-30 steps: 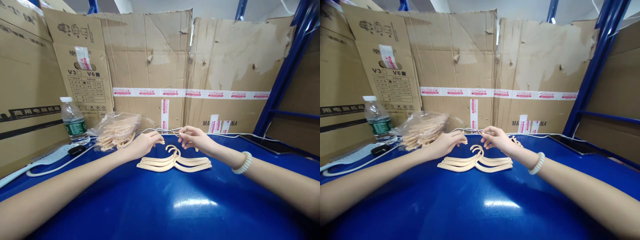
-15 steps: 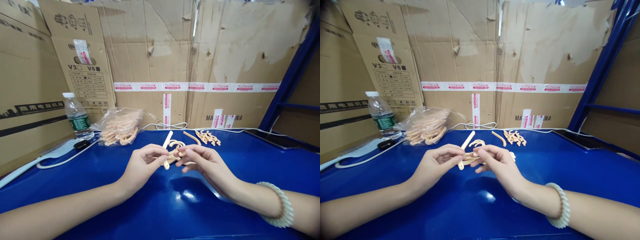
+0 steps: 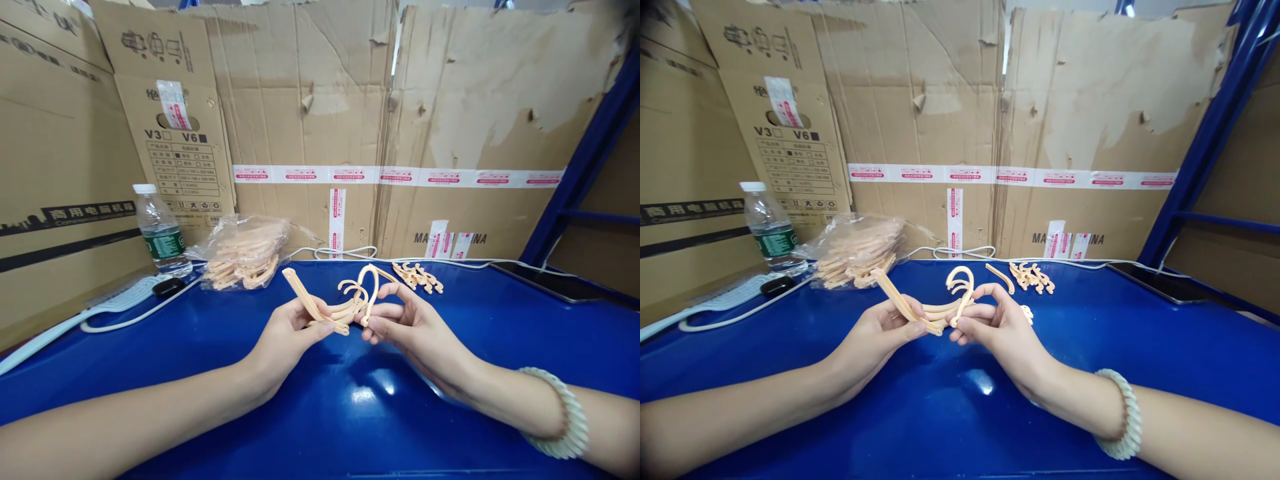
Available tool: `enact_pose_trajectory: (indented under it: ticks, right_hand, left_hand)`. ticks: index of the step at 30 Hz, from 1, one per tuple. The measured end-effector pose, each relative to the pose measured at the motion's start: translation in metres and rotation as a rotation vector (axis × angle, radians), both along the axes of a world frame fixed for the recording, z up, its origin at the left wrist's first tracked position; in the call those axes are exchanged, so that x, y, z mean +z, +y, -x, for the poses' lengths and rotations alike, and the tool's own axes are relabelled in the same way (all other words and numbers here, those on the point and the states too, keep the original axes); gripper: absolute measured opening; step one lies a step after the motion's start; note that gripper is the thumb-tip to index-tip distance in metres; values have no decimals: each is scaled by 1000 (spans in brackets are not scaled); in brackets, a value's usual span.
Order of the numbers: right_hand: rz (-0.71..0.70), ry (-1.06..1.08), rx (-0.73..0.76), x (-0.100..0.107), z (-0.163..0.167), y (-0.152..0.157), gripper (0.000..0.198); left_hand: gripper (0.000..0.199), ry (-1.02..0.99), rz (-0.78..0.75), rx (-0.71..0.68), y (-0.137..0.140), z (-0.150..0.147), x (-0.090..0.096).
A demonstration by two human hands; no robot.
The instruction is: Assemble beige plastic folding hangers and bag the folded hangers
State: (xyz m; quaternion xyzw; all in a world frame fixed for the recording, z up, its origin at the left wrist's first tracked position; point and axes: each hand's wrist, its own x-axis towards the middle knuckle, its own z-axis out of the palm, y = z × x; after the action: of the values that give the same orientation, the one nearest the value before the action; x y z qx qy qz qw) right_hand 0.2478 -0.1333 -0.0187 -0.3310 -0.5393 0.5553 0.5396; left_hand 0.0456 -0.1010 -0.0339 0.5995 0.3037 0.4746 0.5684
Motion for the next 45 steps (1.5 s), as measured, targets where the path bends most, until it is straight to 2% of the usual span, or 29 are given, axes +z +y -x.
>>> enact_pose_trajectory:
  ticks: [2,7,12,18,22,30,35,45]
  right_hand:
    - [-6,5,-1,0,-1,1,50]
    - [-19,-52,3,-2,-3,5,24]
    - [-10,-86,5,-5,-3,7,21]
    - [98,-71,136,-4,-2,3,21]
    - [143,-78,202,-1,-2,2,23]
    - [197,-79,164,0,-1,3,28]
    - [227,-80,185,-3,-1,2,31]
    - [157,-126,97,-5,4,-3,42]
  left_hand:
    - [25,6,-28,-28,0,0,-1]
    - [30,84,-86,-32,-3,-3,3]
    - [28,120,-177,-27,-9,-3,7]
    - [24,150,-285,-41,-11,-2,5]
    - [21,150,-300,-59,-12,-2,5]
    - [20,183,-362,-46,-13,-1,5]
    - [18,273,-534,-26,-16,2,7]
    - [23,380,-642,1,-18,-2,12]
